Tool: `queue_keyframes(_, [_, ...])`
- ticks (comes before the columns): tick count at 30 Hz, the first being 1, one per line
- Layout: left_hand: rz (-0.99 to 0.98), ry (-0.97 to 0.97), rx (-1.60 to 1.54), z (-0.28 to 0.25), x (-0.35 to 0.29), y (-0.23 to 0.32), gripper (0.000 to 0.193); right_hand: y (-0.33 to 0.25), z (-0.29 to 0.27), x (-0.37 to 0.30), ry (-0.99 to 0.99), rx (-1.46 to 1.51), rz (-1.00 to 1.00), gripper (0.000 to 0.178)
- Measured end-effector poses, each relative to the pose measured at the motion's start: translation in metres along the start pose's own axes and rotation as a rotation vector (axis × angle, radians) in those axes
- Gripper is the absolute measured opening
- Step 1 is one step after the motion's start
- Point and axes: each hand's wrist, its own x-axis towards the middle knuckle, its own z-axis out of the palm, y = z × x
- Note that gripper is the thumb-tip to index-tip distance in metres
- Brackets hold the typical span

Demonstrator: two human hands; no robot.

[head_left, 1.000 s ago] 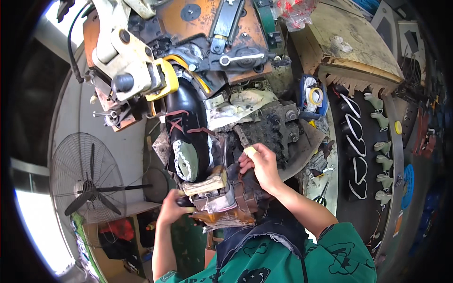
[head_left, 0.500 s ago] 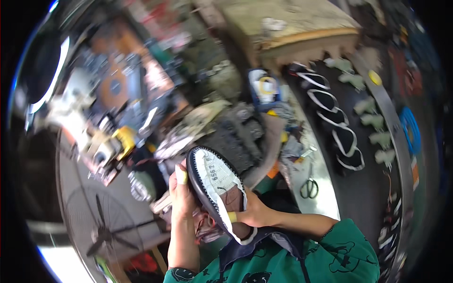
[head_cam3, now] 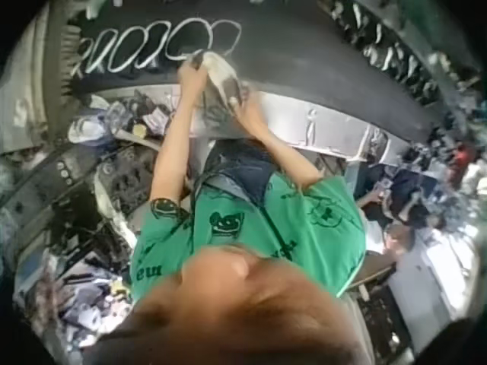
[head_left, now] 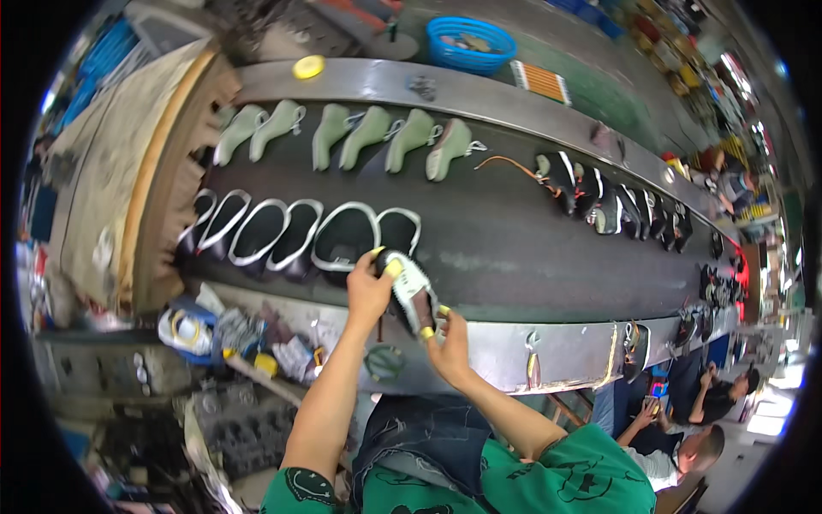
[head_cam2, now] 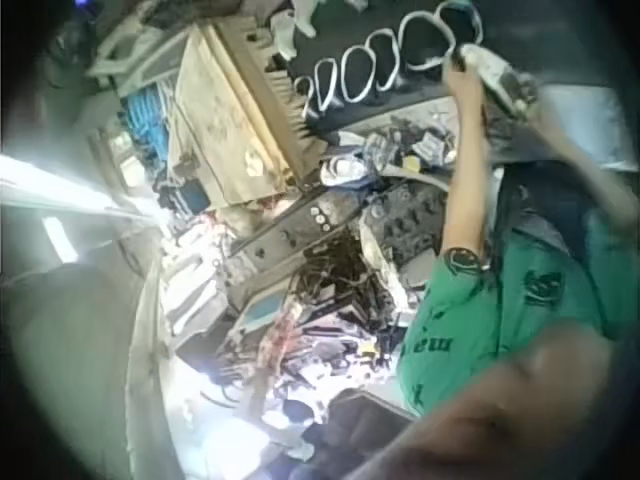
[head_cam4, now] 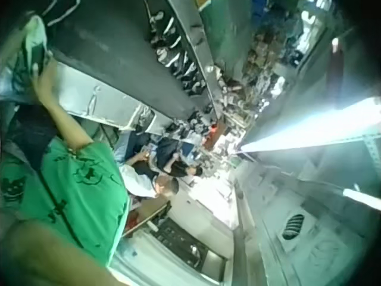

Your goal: The person lasts shoes by taking shoe lasts and uppers from a conveyor belt, fitting the uppers onto the lasts by hand, inserting them into a lasting machine, and placing the pressed shoes onto the conveyor belt.

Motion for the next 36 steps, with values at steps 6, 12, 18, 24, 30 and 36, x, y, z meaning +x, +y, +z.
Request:
queue_keyframes(6, [0.118,-0.132,-0.118,0.163,0.141,-0.018,0.044,0.049,-0.002,0.100,-0.037,-0.044,0.086,0.027])
queue_keyframes(12, [0.215,-0.032,0.399,0.210,0.266,-0.046,0.021,0.009,0.060,0.181,-0.352,0.232,-0.202,0.028])
queue_keyframes(18, [0.271,0.064,0.966,0.229,0.331,-0.082,0.066,0.047,0.073,0.163,-0.732,-0.517,-0.239,0.022])
queue_keyframes(24, [0.054,-0.015,0.604,0.181,0.297,-0.091,0.074,0.027,-0.025,0.127,-0.510,-0.348,-0.148,0.019])
queue_keyframes(30, [-0.422,-0.153,0.027,0.051,0.219,-0.084,0.054,-0.019,-0.034,0.135,-0.232,0.177,-0.113,0.014])
queue_keyframes(36, [-0.386,-0.581,-0.108,-0.070,0.099,0.003,0.059,-0.056,-0.067,0.157,-0.118,0.625,0.128,0.006])
